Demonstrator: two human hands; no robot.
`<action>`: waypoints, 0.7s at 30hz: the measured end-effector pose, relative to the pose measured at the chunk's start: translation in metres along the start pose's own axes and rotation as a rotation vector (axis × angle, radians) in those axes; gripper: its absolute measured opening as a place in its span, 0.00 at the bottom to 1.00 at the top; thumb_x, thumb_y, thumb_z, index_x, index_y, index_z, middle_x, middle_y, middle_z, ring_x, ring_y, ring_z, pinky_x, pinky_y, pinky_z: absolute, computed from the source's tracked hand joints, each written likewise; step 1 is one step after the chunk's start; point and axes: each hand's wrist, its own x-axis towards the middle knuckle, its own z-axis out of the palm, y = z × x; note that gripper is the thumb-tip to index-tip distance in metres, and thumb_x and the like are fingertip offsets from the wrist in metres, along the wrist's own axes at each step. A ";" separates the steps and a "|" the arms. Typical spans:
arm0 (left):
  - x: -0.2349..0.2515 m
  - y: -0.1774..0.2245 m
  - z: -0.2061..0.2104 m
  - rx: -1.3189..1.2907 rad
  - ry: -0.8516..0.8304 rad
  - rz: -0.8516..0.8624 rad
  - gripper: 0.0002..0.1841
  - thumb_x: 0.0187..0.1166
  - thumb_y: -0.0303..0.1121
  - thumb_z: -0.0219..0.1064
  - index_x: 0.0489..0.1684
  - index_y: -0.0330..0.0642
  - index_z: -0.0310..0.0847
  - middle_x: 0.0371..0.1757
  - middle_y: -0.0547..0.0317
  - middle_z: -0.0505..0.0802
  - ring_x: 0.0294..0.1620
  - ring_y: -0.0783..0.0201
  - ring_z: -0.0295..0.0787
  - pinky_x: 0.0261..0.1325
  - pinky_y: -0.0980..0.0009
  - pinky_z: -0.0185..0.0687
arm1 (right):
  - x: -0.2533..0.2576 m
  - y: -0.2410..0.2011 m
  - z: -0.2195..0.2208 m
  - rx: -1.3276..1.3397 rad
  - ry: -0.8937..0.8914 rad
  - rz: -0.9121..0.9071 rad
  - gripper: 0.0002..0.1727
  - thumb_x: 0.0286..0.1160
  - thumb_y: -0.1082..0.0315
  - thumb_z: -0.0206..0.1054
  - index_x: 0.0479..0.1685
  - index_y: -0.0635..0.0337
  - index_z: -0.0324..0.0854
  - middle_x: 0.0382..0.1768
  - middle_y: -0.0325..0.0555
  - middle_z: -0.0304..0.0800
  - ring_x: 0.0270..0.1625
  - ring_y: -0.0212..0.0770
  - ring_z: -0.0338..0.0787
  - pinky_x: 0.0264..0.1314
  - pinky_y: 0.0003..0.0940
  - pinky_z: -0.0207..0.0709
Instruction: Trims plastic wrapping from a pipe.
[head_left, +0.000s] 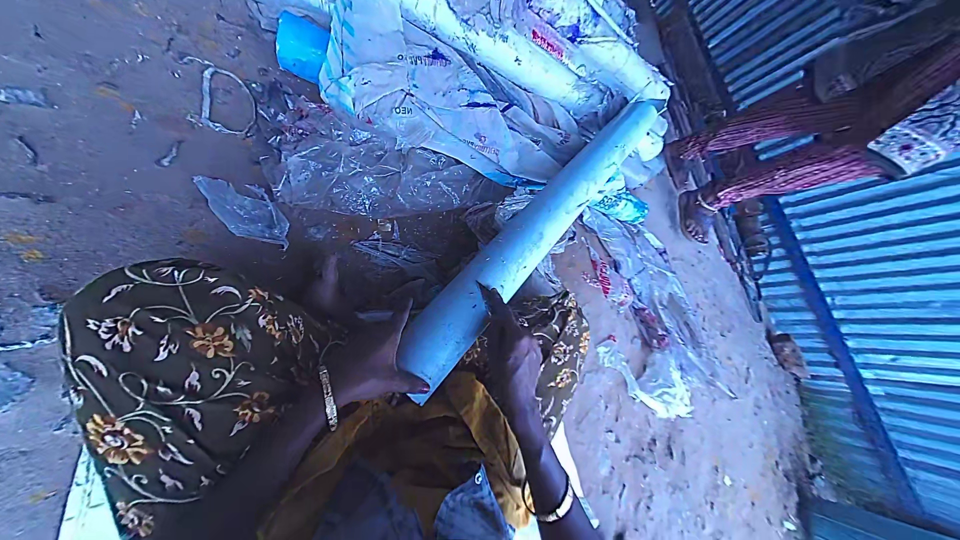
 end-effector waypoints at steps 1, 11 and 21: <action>0.000 0.001 0.001 0.022 0.010 0.001 0.74 0.53 0.50 0.89 0.96 0.40 0.25 0.82 0.28 0.72 0.82 0.35 0.71 0.83 0.41 0.63 | 0.004 0.000 -0.001 -0.036 0.009 0.012 0.23 0.87 0.66 0.57 0.78 0.48 0.82 0.30 0.60 0.93 0.31 0.65 0.92 0.35 0.62 0.80; 0.001 0.004 0.007 0.063 0.021 -0.013 0.76 0.53 0.53 0.89 0.97 0.43 0.23 0.77 0.30 0.78 0.75 0.32 0.77 0.76 0.35 0.68 | 0.002 0.001 0.010 -0.145 0.129 -0.021 0.21 0.86 0.65 0.60 0.75 0.50 0.84 0.25 0.57 0.92 0.24 0.62 0.91 0.27 0.58 0.78; 0.001 0.005 0.002 0.028 -0.039 -0.020 0.75 0.56 0.50 0.88 0.96 0.42 0.19 0.78 0.28 0.77 0.78 0.33 0.76 0.78 0.37 0.67 | -0.004 -0.007 0.015 -0.141 0.136 0.011 0.22 0.86 0.65 0.58 0.76 0.50 0.84 0.24 0.57 0.92 0.24 0.62 0.91 0.27 0.59 0.78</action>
